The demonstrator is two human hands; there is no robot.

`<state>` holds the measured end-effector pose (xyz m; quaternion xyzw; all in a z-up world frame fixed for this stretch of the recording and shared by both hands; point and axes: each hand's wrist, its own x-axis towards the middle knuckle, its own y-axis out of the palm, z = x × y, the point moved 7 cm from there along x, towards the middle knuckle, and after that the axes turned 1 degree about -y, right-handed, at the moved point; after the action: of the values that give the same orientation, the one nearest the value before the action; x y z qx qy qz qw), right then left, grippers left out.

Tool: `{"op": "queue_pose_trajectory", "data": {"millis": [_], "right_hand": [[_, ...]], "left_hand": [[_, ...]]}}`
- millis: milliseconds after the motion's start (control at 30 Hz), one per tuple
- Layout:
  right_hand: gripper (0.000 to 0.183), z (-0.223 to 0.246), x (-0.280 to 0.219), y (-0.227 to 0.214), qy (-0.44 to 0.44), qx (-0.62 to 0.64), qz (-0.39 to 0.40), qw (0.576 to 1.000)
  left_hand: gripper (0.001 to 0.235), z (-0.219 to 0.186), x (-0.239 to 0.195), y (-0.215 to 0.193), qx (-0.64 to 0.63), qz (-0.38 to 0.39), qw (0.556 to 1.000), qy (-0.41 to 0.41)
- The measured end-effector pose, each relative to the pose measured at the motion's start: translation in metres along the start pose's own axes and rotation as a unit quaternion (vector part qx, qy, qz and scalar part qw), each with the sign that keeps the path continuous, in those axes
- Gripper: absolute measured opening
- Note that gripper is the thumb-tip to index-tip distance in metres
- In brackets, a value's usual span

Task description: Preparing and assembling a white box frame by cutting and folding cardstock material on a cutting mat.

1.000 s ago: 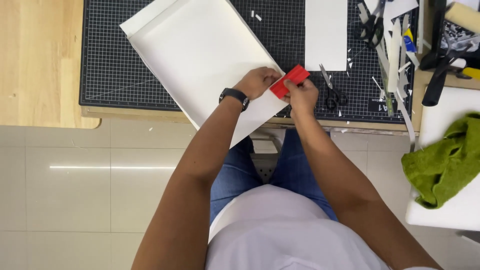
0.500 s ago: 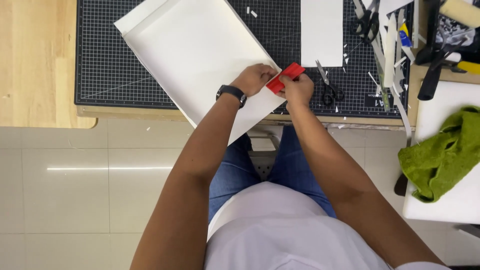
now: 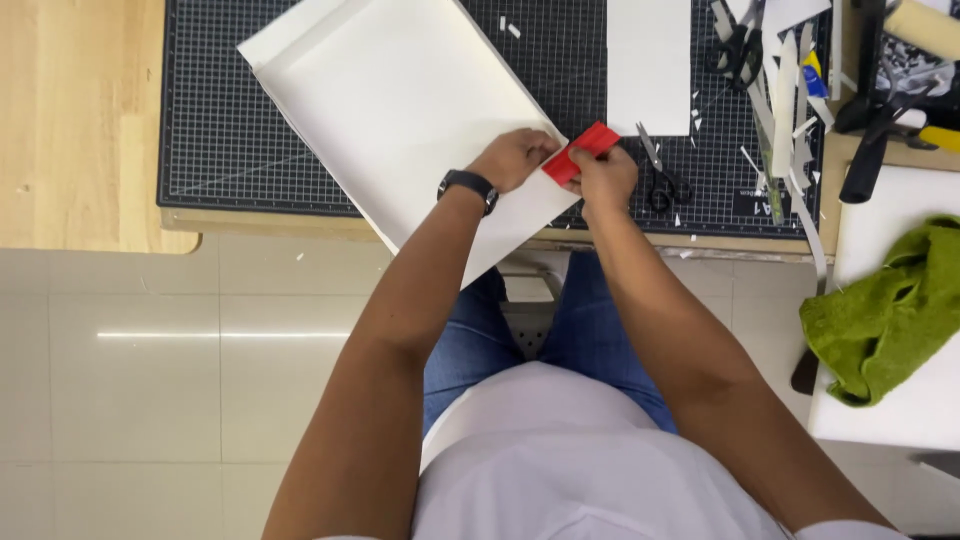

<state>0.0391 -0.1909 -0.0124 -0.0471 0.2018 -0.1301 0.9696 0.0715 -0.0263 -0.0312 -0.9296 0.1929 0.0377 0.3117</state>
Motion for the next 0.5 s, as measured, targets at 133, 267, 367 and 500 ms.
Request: {"op": "queue_pose_trajectory", "data": {"millis": [133, 267, 367, 500], "right_hand": [[0.050, 0.021, -0.012, 0.004, -0.012, 0.019, 0.007, 1.000], [0.047, 0.028, -0.013, 0.002, -0.023, 0.064, 0.007, 0.998], [0.048, 0.032, -0.005, -0.016, -0.035, 0.106, -0.009, 0.994], [0.045, 0.027, -0.006, -0.052, -0.041, 0.116, -0.020, 0.992]], "left_hand": [[0.033, -0.005, 0.000, -0.005, -0.012, -0.002, 1.000, -0.010], [0.033, -0.001, 0.001, -0.007, -0.005, 0.006, 1.000, -0.009], [0.037, -0.013, -0.010, -0.011, -0.039, 0.017, 0.999, -0.003], [0.038, -0.016, -0.030, -0.027, -0.094, 0.034, 0.995, -0.021]]}}
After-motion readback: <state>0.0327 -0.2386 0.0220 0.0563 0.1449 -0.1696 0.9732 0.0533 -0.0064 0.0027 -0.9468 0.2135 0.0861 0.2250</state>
